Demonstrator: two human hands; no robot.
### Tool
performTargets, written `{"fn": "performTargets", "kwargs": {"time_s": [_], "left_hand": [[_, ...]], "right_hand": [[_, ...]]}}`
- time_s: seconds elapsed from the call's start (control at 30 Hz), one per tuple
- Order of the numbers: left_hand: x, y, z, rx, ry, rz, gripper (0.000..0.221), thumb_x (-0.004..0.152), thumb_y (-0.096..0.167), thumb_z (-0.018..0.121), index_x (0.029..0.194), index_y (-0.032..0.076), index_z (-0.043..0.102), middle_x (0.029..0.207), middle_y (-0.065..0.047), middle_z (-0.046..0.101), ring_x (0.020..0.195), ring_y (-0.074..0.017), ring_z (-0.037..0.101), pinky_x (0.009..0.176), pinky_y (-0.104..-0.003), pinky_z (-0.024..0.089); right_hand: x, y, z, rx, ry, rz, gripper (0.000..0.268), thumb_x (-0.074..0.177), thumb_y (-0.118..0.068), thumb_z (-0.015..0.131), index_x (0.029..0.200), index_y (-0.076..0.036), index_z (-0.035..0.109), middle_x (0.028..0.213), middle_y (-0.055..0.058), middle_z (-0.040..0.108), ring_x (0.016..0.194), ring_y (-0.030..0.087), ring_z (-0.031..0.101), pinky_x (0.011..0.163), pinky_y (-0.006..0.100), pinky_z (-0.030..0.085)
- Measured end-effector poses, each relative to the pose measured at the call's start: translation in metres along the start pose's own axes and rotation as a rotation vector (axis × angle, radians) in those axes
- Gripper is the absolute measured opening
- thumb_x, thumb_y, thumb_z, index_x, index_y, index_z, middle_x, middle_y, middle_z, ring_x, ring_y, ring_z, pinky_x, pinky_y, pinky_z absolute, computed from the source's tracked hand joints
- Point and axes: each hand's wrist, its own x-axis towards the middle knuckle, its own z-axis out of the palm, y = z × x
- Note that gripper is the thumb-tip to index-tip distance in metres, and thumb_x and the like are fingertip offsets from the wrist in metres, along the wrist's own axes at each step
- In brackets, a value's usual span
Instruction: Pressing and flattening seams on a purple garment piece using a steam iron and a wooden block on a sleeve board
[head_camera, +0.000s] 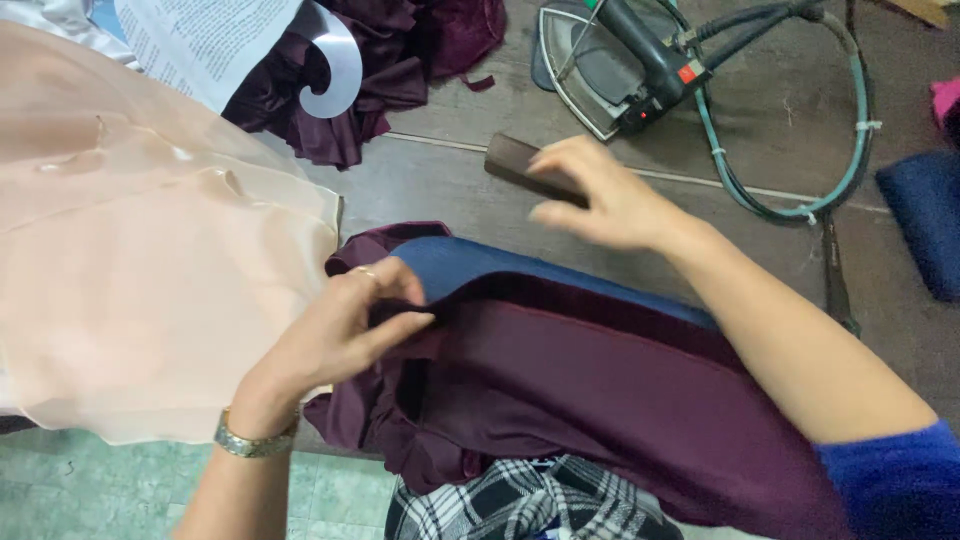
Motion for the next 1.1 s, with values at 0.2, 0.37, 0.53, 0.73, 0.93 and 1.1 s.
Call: {"fn": "performTargets", "kwargs": {"time_s": [0.2,0.37,0.53,0.73,0.93,1.1], "left_hand": [[0.012,0.066,0.026,0.006,-0.148,0.264,0.016,0.085,0.016,0.066,0.097,0.008,0.059,0.082,-0.013,0.072,0.080,-0.0367,0.068,0.076,-0.043,0.048],[0.011,0.075,0.047,-0.056,-0.291,0.244,0.022,0.089,0.024,0.062,0.102,0.009,0.054,0.077,-0.006,0.061,0.073,-0.0252,0.057,0.072,-0.034,0.044],[0.009,0.050,0.070,0.044,-0.524,0.274,0.037,0.085,0.043,0.062,0.101,0.009,0.057,0.087,-0.003,0.070,0.074,-0.0197,0.065,0.066,-0.034,0.046],[-0.008,0.008,0.077,0.219,-0.601,0.214,0.041,0.087,0.045,0.064,0.092,0.005,0.058,0.074,-0.009,0.061,0.061,-0.0285,0.050,0.061,-0.037,0.039],[-0.023,-0.006,0.050,0.145,-0.358,0.030,0.027,0.082,0.034,0.069,0.092,0.009,0.073,0.087,0.005,0.076,0.076,-0.0059,0.063,0.068,-0.027,0.048],[-0.049,0.056,-0.005,0.027,-0.378,0.089,0.031,0.089,0.035,0.060,0.067,0.013,0.061,0.060,0.006,0.055,0.057,-0.0061,0.050,0.051,-0.026,0.042]], "right_hand": [[-0.032,-0.134,-0.010,0.247,-0.274,-0.078,0.034,0.085,-0.026,0.070,0.112,-0.006,0.063,0.112,0.018,0.064,0.112,0.041,0.058,0.105,0.062,0.032],[-0.103,-0.138,-0.046,0.323,-0.261,0.100,0.031,0.086,-0.020,0.065,0.111,-0.003,0.067,0.116,0.016,0.066,0.114,0.031,0.062,0.103,0.050,0.037],[-0.262,-0.107,-0.094,0.061,0.031,0.396,0.037,0.067,-0.026,0.076,0.100,-0.011,0.075,0.108,0.006,0.077,0.100,0.018,0.074,0.092,0.032,0.054],[-0.508,-0.003,-0.127,0.815,0.125,1.033,0.050,0.045,-0.022,0.093,0.055,0.005,0.052,0.042,0.016,0.052,0.031,0.028,0.045,0.027,0.045,0.029],[-0.540,-0.049,-0.077,0.308,0.380,0.988,0.026,0.077,-0.022,0.065,0.065,0.001,0.064,0.051,0.011,0.060,0.043,0.021,0.056,0.038,0.033,0.039],[-0.566,-0.113,-0.039,-0.277,0.087,1.101,0.028,0.056,-0.033,0.082,0.083,-0.025,0.082,0.049,0.002,0.069,0.051,0.016,0.063,0.057,0.030,0.045]]}}
